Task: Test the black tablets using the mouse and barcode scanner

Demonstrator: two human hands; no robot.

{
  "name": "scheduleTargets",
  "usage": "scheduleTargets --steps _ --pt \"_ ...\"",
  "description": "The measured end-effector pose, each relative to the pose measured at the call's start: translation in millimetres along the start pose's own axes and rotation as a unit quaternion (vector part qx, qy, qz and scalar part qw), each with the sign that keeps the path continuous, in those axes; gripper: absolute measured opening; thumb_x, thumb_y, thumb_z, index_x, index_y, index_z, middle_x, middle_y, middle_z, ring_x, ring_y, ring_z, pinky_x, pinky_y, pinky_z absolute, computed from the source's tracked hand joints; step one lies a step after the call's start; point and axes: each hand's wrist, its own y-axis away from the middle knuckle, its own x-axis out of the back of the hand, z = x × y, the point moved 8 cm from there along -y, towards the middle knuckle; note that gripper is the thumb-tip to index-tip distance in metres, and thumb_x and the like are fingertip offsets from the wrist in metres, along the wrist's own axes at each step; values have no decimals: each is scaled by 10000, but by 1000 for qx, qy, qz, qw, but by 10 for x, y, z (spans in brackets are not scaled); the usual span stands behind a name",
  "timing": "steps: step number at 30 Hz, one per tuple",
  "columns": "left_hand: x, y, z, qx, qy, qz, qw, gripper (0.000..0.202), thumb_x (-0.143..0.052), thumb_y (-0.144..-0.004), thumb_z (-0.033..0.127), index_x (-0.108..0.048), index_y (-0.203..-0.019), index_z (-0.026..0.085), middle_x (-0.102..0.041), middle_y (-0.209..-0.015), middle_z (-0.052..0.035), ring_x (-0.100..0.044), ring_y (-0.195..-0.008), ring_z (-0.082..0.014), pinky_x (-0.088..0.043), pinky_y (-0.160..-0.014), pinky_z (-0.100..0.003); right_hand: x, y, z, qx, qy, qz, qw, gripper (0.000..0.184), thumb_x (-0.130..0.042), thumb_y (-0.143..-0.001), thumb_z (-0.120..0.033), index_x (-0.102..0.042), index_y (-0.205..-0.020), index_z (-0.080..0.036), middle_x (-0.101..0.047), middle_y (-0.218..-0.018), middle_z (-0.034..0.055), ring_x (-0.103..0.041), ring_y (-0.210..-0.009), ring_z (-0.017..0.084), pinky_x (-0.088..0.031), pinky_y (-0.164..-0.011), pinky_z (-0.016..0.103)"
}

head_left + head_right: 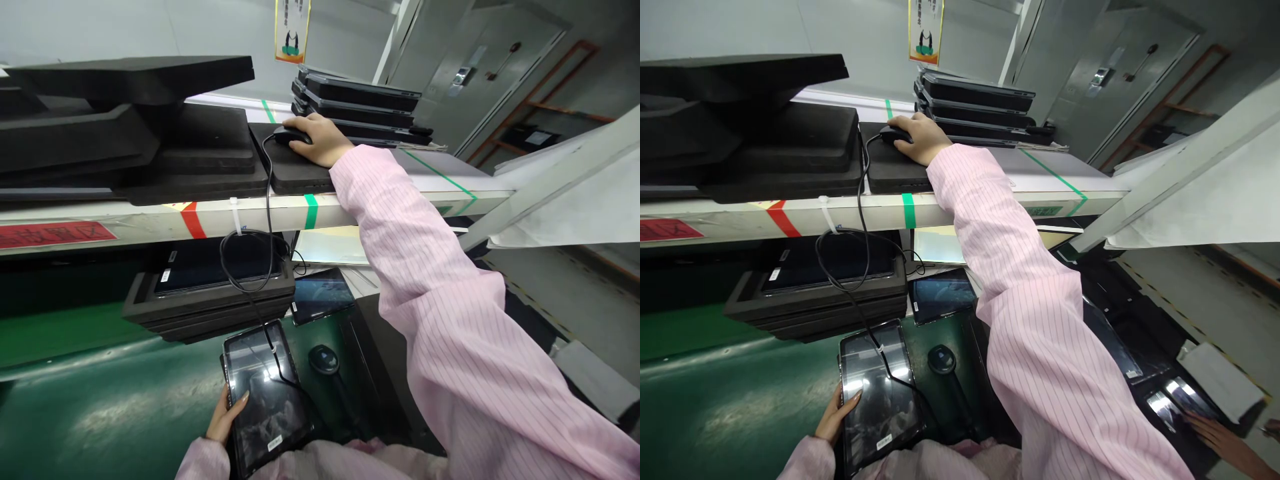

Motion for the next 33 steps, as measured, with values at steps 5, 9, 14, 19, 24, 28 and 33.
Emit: scheduleTargets --steps 5,9,14,19,24,28,33 --pt "-36 43 60 6 3 -11 1000 749 -820 -525 497 -532 -1152 204 -666 -1045 -70 -592 -1039 -259 -428 -932 -350 22 28 -9 7 -17 5 1000 492 -490 -840 -376 -484 -1326 -296 -513 -1218 56 -507 -1127 191 -380 -1022 327" --pt "-47 67 95 5 -11 -7 1000 782 -810 -533 502 -518 -1197 210 -655 -1066 -75 -576 -1069 -280 -403 -971 -383 34 52 5 -4 -37 7 999 485 -514 -828 -374 -509 -1309 -314 -508 -1198 56 -506 -1135 185 -391 -1016 323" --pt "-52 79 111 8 -12 1 1000 788 -809 -516 510 -522 -1187 212 -656 -1053 -78 -579 -1071 -297 -401 -981 -406 42 81 10 -13 -41 3 999 482 -511 -818 -387 -507 -1298 -352 -499 -1218 37 -496 -1157 199 -405 -1006 351" --pt "-23 64 98 3 -20 8 1000 742 -814 -510 520 -539 -1118 197 -667 -1033 -82 -577 -1072 -291 -372 -1014 -409 61 111 10 -14 -36 1 999 493 -511 -803 -376 -503 -1296 -361 -494 -1231 26 -494 -1163 206 -419 -981 349" --pt "12 42 52 2 -15 16 1000 711 -817 -495 532 -557 -1076 215 -672 -1028 -60 -576 -1092 -281 -363 -1039 -387 69 136 10 -9 -31 6 999 471 -508 -820 -423 -499 -1288 -373 -497 -1227 18 -481 -1164 214 -417 -985 367" --pt "39 24 16 6 -15 21 1000 739 -830 -484 526 -554 -1094 214 -672 -1022 -62 -545 -1159 -304 -327 -1086 -412 65 141 18 -11 -27 9 1000 468 -505 -823 -438 -498 -1287 -381 -503 -1215 20 -484 -1152 208 -421 -990 362" --pt "74 -1 2 -7 -22 24 999 769 -829 -488 534 -553 -1130 211 -666 -1053 -71 -501 -1218 -332 -291 -1119 -444 55 131 11 -9 -34 3 999 455 -506 -838 -428 -488 -1289 -372 -495 -1221 14 -482 -1149 202 -413 -1011 353"
